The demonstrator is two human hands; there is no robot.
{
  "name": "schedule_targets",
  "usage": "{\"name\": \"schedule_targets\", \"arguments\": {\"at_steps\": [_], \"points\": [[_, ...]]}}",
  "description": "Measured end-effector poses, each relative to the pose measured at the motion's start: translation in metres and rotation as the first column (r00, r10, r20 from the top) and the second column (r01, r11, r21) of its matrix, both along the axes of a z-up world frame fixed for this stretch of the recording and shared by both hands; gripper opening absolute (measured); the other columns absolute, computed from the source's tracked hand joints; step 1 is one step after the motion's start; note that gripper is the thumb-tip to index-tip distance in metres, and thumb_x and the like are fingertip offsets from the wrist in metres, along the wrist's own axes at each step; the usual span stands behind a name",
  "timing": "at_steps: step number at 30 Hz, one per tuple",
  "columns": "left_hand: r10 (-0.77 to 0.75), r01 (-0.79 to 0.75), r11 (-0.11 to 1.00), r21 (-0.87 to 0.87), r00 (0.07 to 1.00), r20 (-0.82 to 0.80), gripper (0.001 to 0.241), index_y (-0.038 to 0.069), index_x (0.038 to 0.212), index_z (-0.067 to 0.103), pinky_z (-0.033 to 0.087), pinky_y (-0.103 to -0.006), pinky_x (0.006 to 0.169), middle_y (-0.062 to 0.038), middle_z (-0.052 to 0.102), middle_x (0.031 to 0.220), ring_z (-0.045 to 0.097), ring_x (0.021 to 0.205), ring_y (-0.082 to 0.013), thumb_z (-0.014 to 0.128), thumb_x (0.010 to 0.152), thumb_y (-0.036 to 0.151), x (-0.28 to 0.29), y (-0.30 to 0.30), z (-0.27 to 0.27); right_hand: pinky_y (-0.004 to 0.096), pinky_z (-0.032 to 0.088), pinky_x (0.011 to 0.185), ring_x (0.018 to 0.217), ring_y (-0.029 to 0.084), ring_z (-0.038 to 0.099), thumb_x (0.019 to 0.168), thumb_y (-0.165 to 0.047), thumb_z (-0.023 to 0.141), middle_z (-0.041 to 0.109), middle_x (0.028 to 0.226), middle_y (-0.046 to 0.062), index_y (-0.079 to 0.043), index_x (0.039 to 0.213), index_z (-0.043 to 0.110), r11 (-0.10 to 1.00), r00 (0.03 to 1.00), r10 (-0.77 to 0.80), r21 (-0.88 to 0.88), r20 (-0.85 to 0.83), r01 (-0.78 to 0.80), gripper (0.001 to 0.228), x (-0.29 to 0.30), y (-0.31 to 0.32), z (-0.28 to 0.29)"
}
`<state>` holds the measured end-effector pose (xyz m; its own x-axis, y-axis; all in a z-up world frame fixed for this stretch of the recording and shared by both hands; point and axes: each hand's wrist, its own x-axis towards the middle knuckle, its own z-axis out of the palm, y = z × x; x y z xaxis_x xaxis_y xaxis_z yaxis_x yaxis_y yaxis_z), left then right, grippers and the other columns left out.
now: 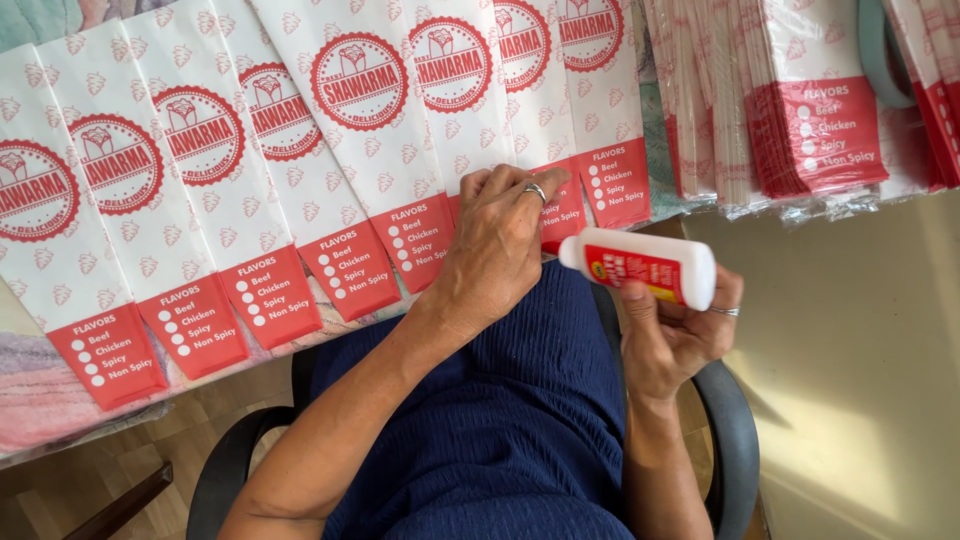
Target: Arranging paper bags on a table, applying glue to the top flaps, and folding them closed.
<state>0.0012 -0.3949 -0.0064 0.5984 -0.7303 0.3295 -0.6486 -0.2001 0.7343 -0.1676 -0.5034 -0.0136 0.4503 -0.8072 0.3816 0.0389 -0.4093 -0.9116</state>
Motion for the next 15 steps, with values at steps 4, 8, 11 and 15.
{"name": "schedule_targets", "arguments": {"at_steps": [4,8,11,15], "points": [[-0.038,0.034,0.992,-0.118,0.999,-0.028,0.047,0.001,0.131,0.062,0.043,-0.0448,0.098,-0.016,0.073,0.096,0.061,0.102,-0.0299,0.061,0.087,-0.016,0.000,0.010,0.012,0.040,0.062,0.090,0.099,0.026,0.074,0.087,-0.008,0.086,0.071,0.100,0.017,-0.002,0.121,0.055,0.997,0.984,-0.079,-0.013,0.159,0.082,0.046,-0.012,-0.028,-0.009],[0.007,-0.004,0.995,-0.103,1.000,0.029,0.044,0.003,0.131,0.063,0.048,-0.0440,0.092,-0.014,0.072,0.095,0.061,0.097,-0.0299,0.072,0.089,-0.006,0.014,0.039,0.013,0.039,0.061,0.096,0.109,0.029,0.073,0.093,-0.012,0.082,0.070,0.107,0.016,-0.004,0.123,0.056,0.997,0.984,-0.069,-0.006,0.165,0.071,0.041,-0.017,-0.024,0.001],[0.007,-0.010,1.000,0.024,0.992,0.124,0.048,-0.003,0.135,0.058,0.047,-0.0443,0.081,-0.013,0.065,0.087,0.056,0.089,-0.0305,0.072,0.090,-0.008,0.012,0.059,0.016,0.034,0.061,0.078,0.084,0.021,0.063,0.086,-0.012,0.085,0.060,0.094,0.009,-0.005,0.122,0.051,0.996,0.984,-0.015,0.086,0.180,-0.001,0.050,-0.004,0.004,0.008],[-0.008,0.007,0.998,0.058,1.000,0.021,0.067,0.003,0.138,0.057,0.049,-0.0426,0.094,-0.012,0.075,0.096,0.063,0.100,-0.0284,0.083,0.076,-0.002,0.007,0.066,0.000,0.048,0.062,0.092,0.102,0.038,0.074,0.084,-0.001,0.083,0.070,0.101,0.025,0.005,0.121,0.053,0.998,0.988,0.061,-0.011,0.140,-0.060,0.047,0.007,0.010,0.006]]}}
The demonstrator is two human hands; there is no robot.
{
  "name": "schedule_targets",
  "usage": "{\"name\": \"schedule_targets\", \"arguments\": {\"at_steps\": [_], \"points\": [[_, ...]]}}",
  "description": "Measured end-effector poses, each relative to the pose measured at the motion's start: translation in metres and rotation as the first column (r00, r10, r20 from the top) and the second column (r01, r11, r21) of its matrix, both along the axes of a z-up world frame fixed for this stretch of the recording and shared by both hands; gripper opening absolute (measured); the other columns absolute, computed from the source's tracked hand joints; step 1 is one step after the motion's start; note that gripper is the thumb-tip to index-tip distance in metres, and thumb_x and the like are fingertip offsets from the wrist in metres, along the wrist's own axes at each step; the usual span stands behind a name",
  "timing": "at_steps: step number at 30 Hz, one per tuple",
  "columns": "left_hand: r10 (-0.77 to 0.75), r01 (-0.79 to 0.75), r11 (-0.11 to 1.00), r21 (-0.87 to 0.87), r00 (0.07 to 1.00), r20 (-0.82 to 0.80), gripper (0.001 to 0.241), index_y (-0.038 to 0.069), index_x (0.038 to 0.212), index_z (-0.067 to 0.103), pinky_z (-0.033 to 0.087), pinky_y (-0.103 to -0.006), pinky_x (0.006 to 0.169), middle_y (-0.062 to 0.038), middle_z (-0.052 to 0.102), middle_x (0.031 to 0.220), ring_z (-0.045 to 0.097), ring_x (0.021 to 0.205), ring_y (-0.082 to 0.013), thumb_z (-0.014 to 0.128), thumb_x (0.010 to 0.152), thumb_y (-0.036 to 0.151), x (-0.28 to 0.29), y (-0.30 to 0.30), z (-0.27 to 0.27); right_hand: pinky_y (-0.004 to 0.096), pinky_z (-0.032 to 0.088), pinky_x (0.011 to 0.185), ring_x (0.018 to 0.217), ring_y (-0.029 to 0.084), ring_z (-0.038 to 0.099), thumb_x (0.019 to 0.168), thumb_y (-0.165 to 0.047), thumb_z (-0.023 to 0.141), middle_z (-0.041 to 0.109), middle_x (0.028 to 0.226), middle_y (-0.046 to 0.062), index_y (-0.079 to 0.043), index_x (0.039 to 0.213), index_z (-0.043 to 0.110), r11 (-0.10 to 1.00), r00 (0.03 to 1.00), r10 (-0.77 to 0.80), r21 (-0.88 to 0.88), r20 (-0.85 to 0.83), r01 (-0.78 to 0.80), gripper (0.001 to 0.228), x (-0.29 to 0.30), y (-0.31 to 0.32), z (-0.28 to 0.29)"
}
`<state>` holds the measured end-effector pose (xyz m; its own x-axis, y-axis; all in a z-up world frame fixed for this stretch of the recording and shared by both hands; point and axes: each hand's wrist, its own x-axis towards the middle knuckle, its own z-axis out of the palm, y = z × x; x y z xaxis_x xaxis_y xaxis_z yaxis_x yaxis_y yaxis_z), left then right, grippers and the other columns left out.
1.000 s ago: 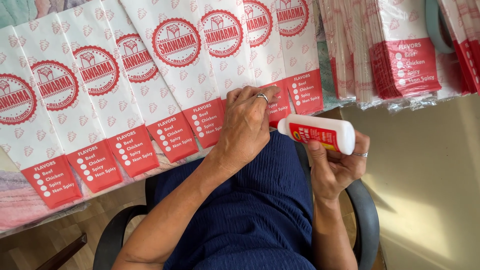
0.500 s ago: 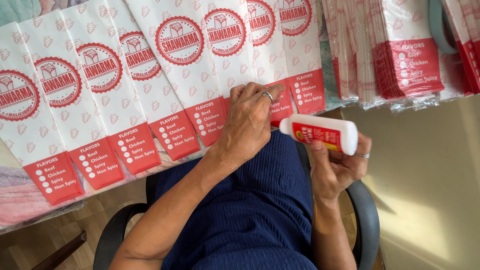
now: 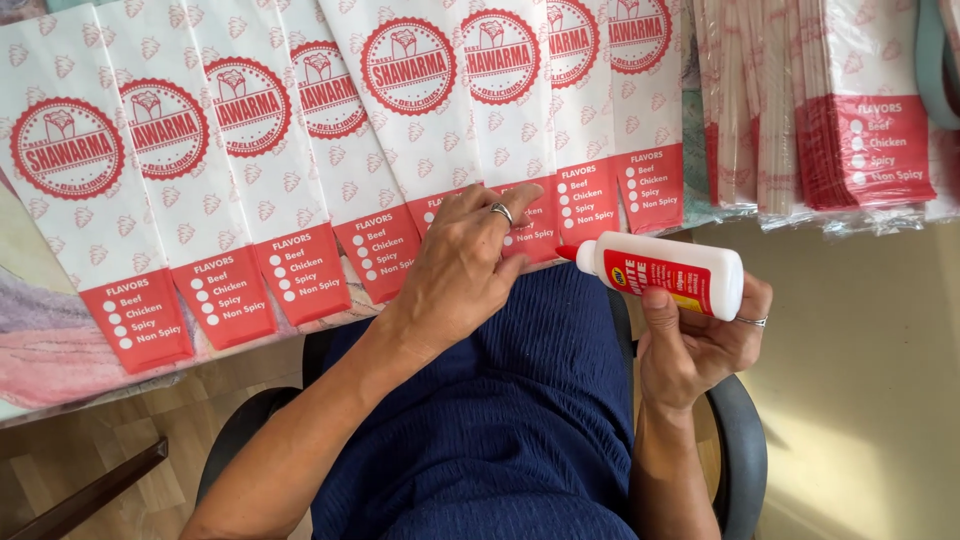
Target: Arranging paper bags on a table, applying glue to the top flaps, and folding them closed.
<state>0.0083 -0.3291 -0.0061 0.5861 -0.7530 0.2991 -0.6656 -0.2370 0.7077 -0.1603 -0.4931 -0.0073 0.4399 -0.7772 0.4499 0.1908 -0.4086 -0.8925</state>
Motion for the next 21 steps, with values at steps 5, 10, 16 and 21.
{"name": "schedule_targets", "arguments": {"at_steps": [5,10,16,21], "points": [[-0.002,0.002,0.999,0.055,1.000,0.008,0.084,0.001,0.144,0.050,0.046,-0.0437,0.098,-0.015,0.075,0.106,0.063,0.108,-0.0294,0.089,0.070,0.004,-0.005,0.007,0.015,0.046,0.061,0.095,0.108,0.033,0.071,0.087,-0.001,0.081,0.071,0.104,0.024,0.005,0.122,0.052,0.996,0.991,0.087,-0.020,-0.103,-0.090,0.046,-0.004,0.003,0.003],[-0.011,0.007,0.996,0.085,0.999,0.047,0.094,-0.001,0.147,0.046,0.043,-0.0443,0.102,-0.018,0.074,0.112,0.062,0.112,-0.0305,0.092,0.065,0.003,-0.008,0.010,0.014,0.045,0.060,0.089,0.110,0.036,0.070,0.085,-0.004,0.083,0.072,0.105,0.024,0.006,0.121,0.053,0.989,0.981,0.121,-0.061,-0.154,-0.132,0.047,0.000,0.023,-0.001],[-0.017,0.011,0.998,0.066,0.996,0.087,0.087,-0.005,0.140,0.052,0.042,-0.0457,0.101,-0.022,0.073,0.115,0.061,0.112,-0.0320,0.093,0.063,0.002,-0.008,0.013,0.015,0.045,0.060,0.094,0.111,0.036,0.070,0.089,-0.002,0.080,0.069,0.111,0.024,0.005,0.124,0.051,0.992,0.990,0.097,-0.072,-0.101,-0.104,0.046,-0.009,-0.002,-0.010],[-0.020,0.014,0.999,0.050,0.994,0.107,0.080,-0.006,0.133,0.056,0.041,-0.0471,0.101,-0.022,0.072,0.117,0.060,0.113,-0.0329,0.094,0.063,0.003,-0.010,0.012,0.013,0.041,0.060,0.094,0.113,0.030,0.069,0.088,-0.006,0.080,0.070,0.111,0.021,0.002,0.123,0.051,0.995,0.994,0.102,-0.007,-0.044,-0.102,0.046,0.001,0.022,-0.006]]}}
